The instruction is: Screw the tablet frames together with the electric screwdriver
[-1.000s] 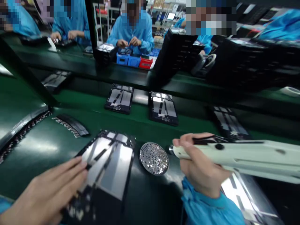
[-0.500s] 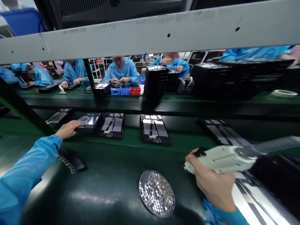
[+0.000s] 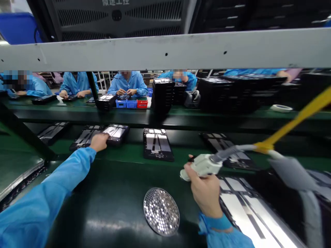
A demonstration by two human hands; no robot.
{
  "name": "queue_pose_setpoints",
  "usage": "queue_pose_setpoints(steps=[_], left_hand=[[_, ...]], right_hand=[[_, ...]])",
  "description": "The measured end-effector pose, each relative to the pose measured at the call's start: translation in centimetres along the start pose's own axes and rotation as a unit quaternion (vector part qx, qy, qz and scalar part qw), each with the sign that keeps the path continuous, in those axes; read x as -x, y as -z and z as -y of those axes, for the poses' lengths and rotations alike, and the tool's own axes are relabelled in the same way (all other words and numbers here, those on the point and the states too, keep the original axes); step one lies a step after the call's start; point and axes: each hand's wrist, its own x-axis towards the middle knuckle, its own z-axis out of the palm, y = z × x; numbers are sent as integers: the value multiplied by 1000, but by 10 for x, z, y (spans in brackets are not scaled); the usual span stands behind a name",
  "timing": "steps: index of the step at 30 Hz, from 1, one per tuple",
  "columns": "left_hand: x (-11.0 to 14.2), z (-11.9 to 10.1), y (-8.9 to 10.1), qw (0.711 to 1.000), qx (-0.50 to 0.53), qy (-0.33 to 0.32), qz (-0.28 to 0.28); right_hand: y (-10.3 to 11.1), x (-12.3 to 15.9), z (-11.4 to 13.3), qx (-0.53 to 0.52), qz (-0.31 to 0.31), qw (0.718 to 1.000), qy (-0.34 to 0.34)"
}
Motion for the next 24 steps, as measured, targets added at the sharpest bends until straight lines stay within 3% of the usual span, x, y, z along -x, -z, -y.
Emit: queue_pose_setpoints(steps=[3,5,8,10,11,13,15,18,20,22,24], left_hand=[[8,-4,31,996,-16,72,-46],[37,-11,44,994,-21,76,-71],[124,-34,42,993,-20,-18,-119],[198,-59,32,937,-47,-187,-292],[234,-74,28,924,-47,-225,-304],[291,-102,24,927,-11,-267,-265],[319,-121,25,932,62,-292,-208],[301,-114,22,923,145,-307,-182],[266,-85,10,934,112,-275,-201],[233,-48,-8,953,61,-203,-217],[213,-16,-30,964,56,-155,-207]], right_hand=[[-4,1,3,-31,18,999,-22],[-6,3,11,-58,29,998,-24],[-8,11,32,-103,56,993,-2],[-8,19,49,-130,76,989,9],[-9,23,56,-131,80,988,21],[-11,33,67,-119,103,987,38],[-14,44,72,-104,145,984,19],[-17,62,69,-108,204,973,-20],[-20,72,62,-116,226,967,-32],[-23,80,54,-115,234,965,-32],[-27,85,49,-111,240,964,-33]])
